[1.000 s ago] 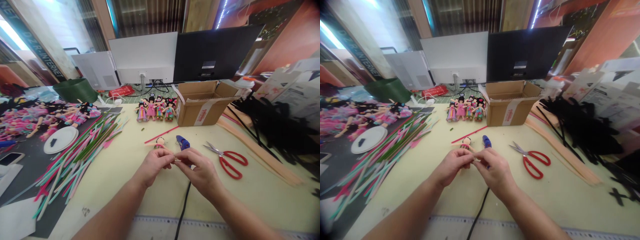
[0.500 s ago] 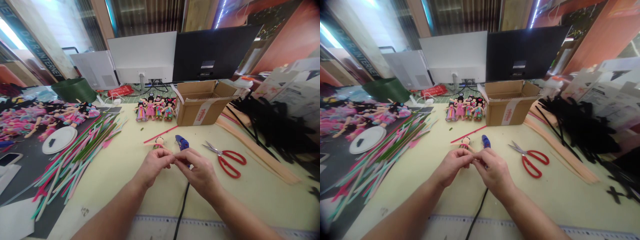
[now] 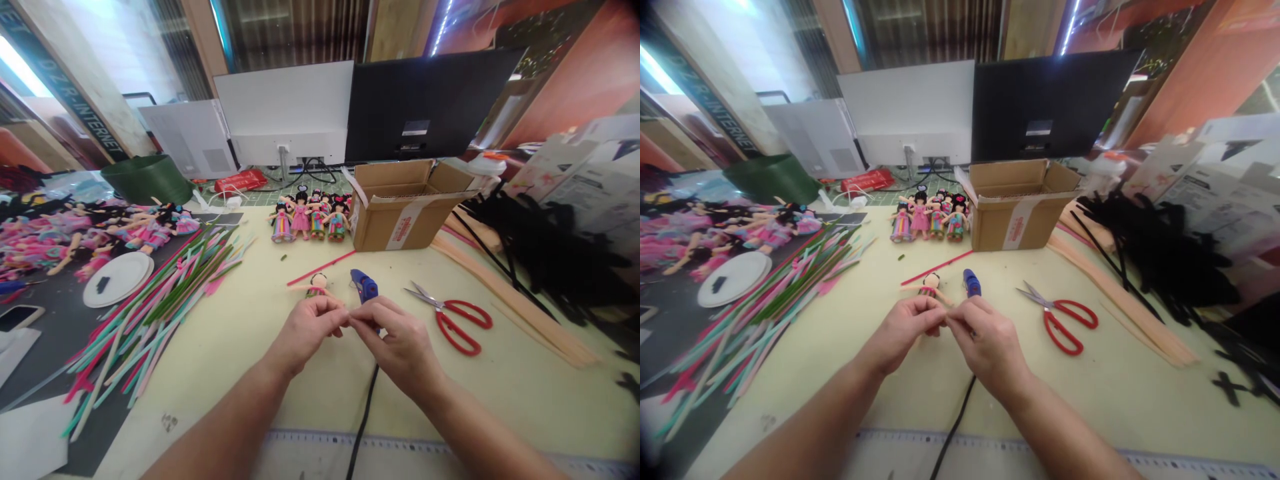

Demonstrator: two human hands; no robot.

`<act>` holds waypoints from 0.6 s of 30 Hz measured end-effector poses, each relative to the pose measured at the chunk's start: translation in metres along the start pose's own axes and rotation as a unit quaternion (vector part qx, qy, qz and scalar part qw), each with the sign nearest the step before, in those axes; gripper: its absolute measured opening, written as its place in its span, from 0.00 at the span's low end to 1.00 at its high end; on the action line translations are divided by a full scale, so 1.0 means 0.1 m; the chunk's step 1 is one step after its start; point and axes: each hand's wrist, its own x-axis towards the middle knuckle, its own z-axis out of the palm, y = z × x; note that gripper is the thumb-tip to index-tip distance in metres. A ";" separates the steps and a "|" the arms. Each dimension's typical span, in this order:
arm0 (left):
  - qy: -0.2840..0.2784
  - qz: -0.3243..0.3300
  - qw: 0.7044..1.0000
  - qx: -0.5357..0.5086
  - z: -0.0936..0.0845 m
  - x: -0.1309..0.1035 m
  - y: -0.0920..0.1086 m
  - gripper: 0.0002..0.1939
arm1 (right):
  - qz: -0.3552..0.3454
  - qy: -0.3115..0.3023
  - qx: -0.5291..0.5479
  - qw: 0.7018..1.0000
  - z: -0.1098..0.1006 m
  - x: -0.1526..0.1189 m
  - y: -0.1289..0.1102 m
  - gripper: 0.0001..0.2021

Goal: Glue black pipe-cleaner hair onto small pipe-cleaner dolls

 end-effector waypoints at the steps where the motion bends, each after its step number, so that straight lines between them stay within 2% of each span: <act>1: -0.003 0.000 1.000 0.002 -0.01 0.00 0.00 0.11 | 0.026 0.003 0.019 0.999 -0.01 0.01 0.00 0.06; 4: 0.007 0.010 1.000 -0.002 -0.05 0.00 0.00 0.14 | 0.140 0.004 0.126 0.982 -0.02 0.05 -0.01 0.09; 8: 0.027 0.038 0.999 0.008 -0.05 0.00 0.02 0.11 | 0.275 -0.037 0.273 0.921 -0.02 0.10 -0.02 0.14; 12: 0.001 0.065 0.997 0.043 -0.04 -0.03 0.04 0.12 | 0.308 -0.060 0.352 0.882 -0.01 0.10 0.00 0.14; 18: 0.005 0.074 0.994 0.086 -0.05 -0.01 0.04 0.07 | 0.325 -0.117 0.374 0.861 0.00 0.08 0.02 0.17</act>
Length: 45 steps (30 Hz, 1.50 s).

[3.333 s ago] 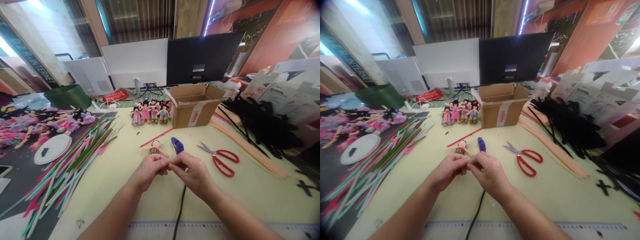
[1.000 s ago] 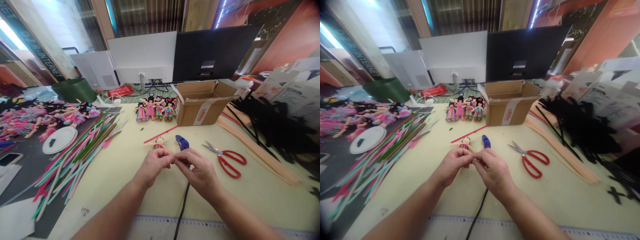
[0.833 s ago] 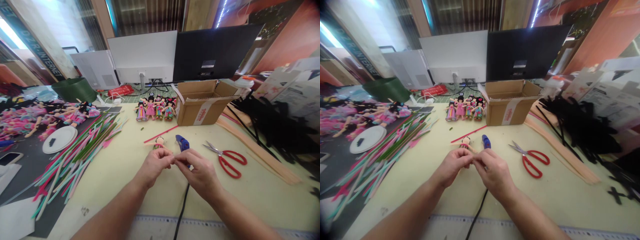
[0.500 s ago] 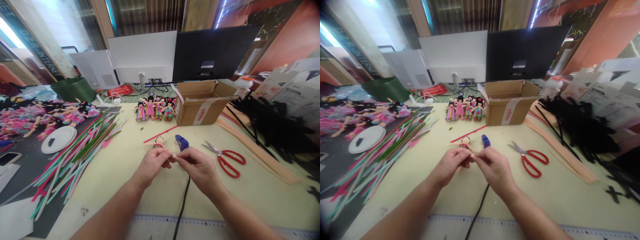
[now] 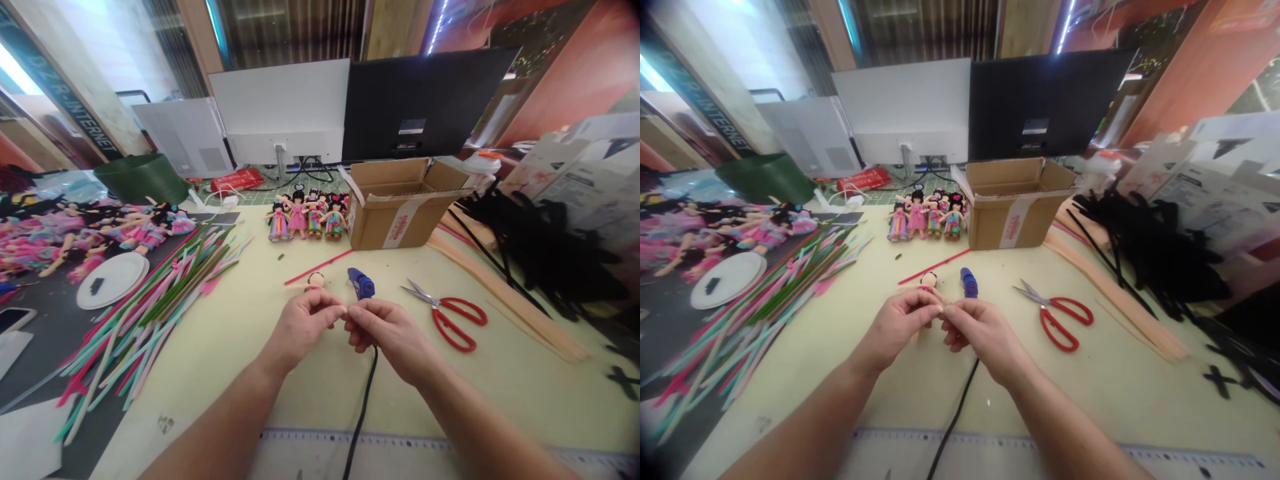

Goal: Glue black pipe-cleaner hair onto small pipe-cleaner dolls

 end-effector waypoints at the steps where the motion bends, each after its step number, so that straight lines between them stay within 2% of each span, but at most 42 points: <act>1: -0.003 -0.002 1.000 0.003 0.00 0.00 0.00 0.07 | 0.005 -0.007 0.006 1.000 0.00 0.00 0.00 0.18; 8: -0.017 0.006 1.000 0.023 0.00 -0.01 0.01 0.08 | 0.047 -0.021 0.087 0.995 0.00 0.02 0.04 0.15; 12: -0.022 -0.004 1.000 -0.001 0.00 -0.01 0.00 0.13 | 0.052 -0.019 0.142 0.988 0.00 0.02 0.05 0.14; 17: -0.013 -0.019 1.000 -0.016 0.00 0.00 -0.02 0.14 | 0.055 -0.022 0.151 0.987 0.01 0.03 0.06 0.13; 20: -0.008 -0.017 1.000 -0.022 0.00 0.00 -0.03 0.15 | 0.040 -0.005 0.113 0.993 0.02 0.02 0.04 0.14; 23: -0.003 -0.024 0.999 -0.026 -0.01 0.00 -0.04 0.15 | -0.023 0.039 0.015 0.999 0.04 0.00 0.00 0.13; 26: 0.001 -0.032 0.999 -0.029 0.00 0.01 -0.04 0.11 | -0.069 0.083 -0.070 0.992 0.07 -0.02 -0.03 0.11; 29: 0.008 -0.026 0.999 -0.034 0.00 0.02 -0.04 0.08 | -0.075 0.093 -0.093 0.988 0.09 -0.03 -0.04 0.11; 34: 0.001 -0.025 0.998 -0.049 0.00 0.01 -0.04 0.12 | -0.094 0.096 -0.101 0.986 0.08 -0.02 -0.01 0.10; 39: 0.019 -0.051 0.997 -0.051 0.01 0.01 -0.01 0.09 | -0.168 0.116 -0.174 0.963 0.04 -0.02 0.06 0.09; 42: 0.018 -0.048 0.997 -0.051 0.02 0.00 0.01 0.08 | -0.208 0.123 -0.230 0.943 0.03 -0.03 0.09 0.08; 45: 0.015 -0.042 0.998 -0.053 0.01 0.01 0.02 0.08 | -0.243 0.116 -0.240 0.933 0.02 -0.03 0.10 0.05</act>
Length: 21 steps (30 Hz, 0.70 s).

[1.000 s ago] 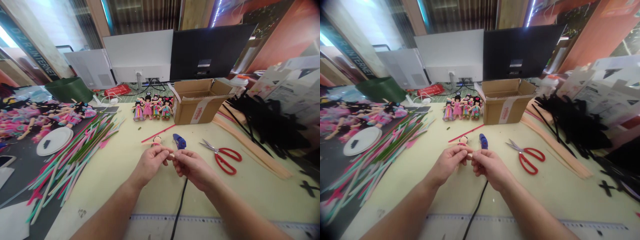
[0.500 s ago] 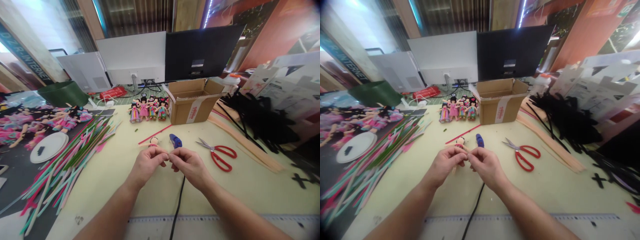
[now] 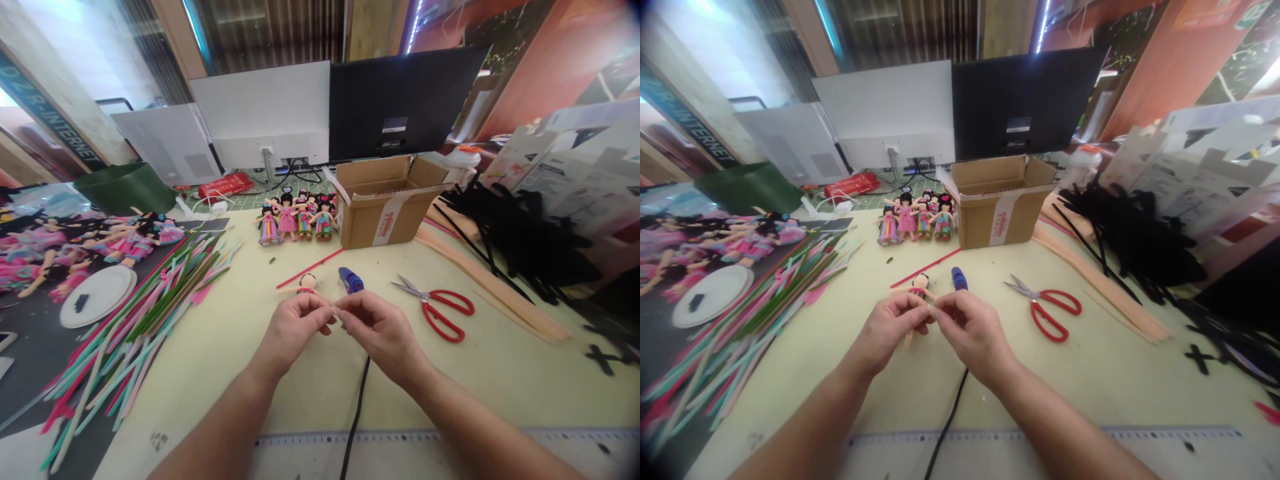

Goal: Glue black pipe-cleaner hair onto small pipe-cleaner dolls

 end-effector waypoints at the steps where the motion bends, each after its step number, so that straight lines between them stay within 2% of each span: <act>1: -0.002 0.002 1.000 -0.001 0.00 0.00 0.00 0.09 | -0.013 0.002 -0.001 1.000 0.00 0.00 0.00 0.06; 6: -0.016 0.003 1.000 -0.004 0.00 -0.01 -0.02 0.09 | -0.076 -0.005 -0.052 0.996 0.00 0.00 0.00 0.03; 12: -0.029 -0.015 0.999 -0.001 -0.01 0.00 -0.05 0.10 | -0.119 0.003 -0.080 0.990 -0.02 0.00 -0.04 0.04; 18: -0.030 -0.037 0.999 0.016 -0.02 0.00 -0.05 0.12 | -0.133 -0.002 -0.102 0.986 -0.04 -0.01 -0.04 0.05; 21: -0.014 -0.031 0.999 0.021 -0.03 0.01 -0.05 0.13 | -0.123 -0.011 -0.123 0.985 -0.05 0.00 -0.04 0.05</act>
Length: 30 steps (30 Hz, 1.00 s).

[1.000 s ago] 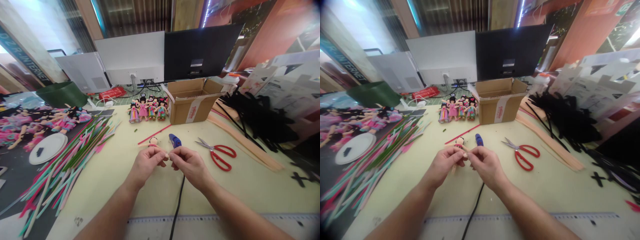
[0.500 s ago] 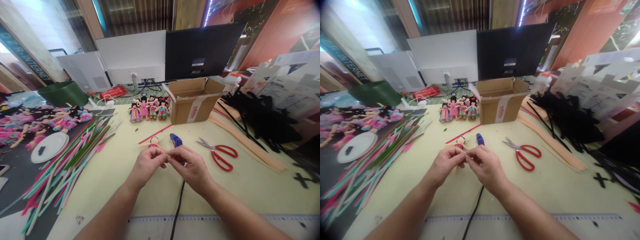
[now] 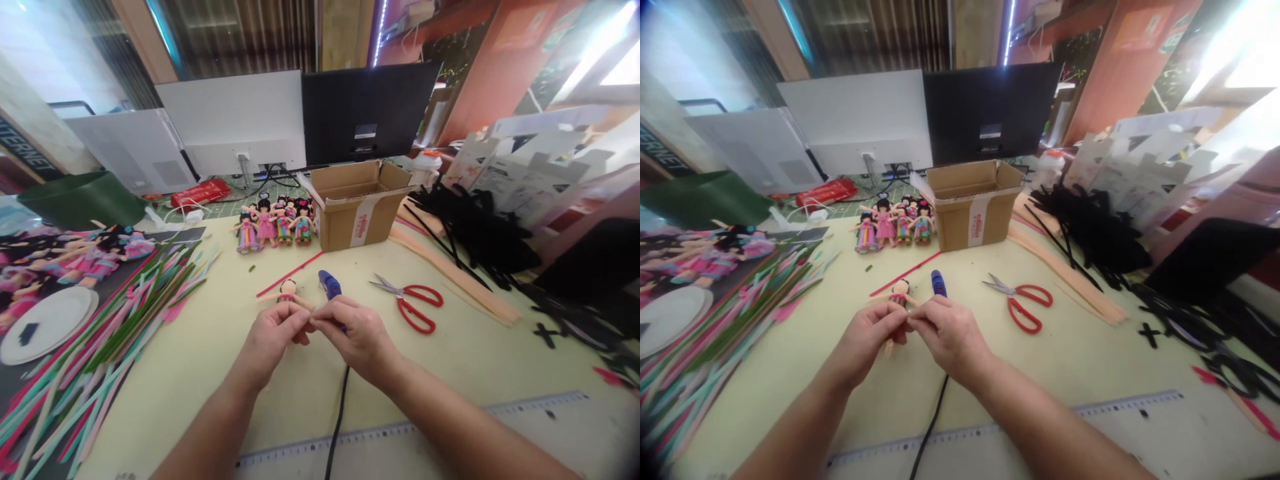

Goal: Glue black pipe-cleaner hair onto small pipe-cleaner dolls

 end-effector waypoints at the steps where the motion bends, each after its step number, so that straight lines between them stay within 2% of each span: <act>1: 0.012 0.004 1.000 -0.001 -0.01 0.00 0.00 0.13 | 0.006 -0.008 -0.012 1.000 0.00 0.00 0.01 0.04; 7: 0.085 0.018 0.995 -0.042 -0.10 0.04 -0.01 0.12 | 0.047 -0.102 -0.113 0.987 0.11 -0.02 0.09 0.05; 10: 0.091 0.024 0.994 -0.052 -0.12 0.05 -0.01 0.12 | 0.047 -0.153 -0.177 0.971 0.17 -0.03 0.10 0.06; 14: 0.088 0.030 0.994 -0.050 -0.13 0.07 -0.03 0.12 | 0.050 -0.185 -0.251 0.949 0.23 -0.03 0.06 0.09; 18: 0.090 0.031 0.994 -0.050 -0.14 0.08 -0.04 0.12 | 0.066 -0.201 -0.243 0.947 0.18 -0.02 0.02 0.09; 21: 0.093 0.031 0.994 -0.052 -0.14 0.08 -0.03 0.12 | 0.068 -0.165 -0.175 0.968 -0.02 0.03 0.02 0.08; 24: 0.096 0.027 0.994 -0.049 -0.15 0.09 -0.02 0.12 | 0.099 -0.072 -0.143 0.982 -0.37 0.12 0.08 0.09; 26: 0.097 0.026 0.994 -0.047 -0.15 0.09 -0.02 0.12 | 0.151 0.001 -0.174 0.973 -0.64 0.17 0.16 0.11; 27: 0.098 0.026 0.994 -0.046 -0.15 0.09 -0.03 0.13 | 0.175 0.014 -0.196 0.965 -0.77 0.19 0.20 0.11; 28: 0.099 0.028 0.994 -0.046 -0.15 0.09 -0.03 0.13 | 0.199 0.014 -0.220 0.955 -0.90 0.20 0.26 0.11; 30: 0.100 0.034 0.993 -0.042 -0.15 0.09 -0.04 0.13 | 0.243 -0.028 -0.270 0.931 -1.11 0.20 0.37 0.09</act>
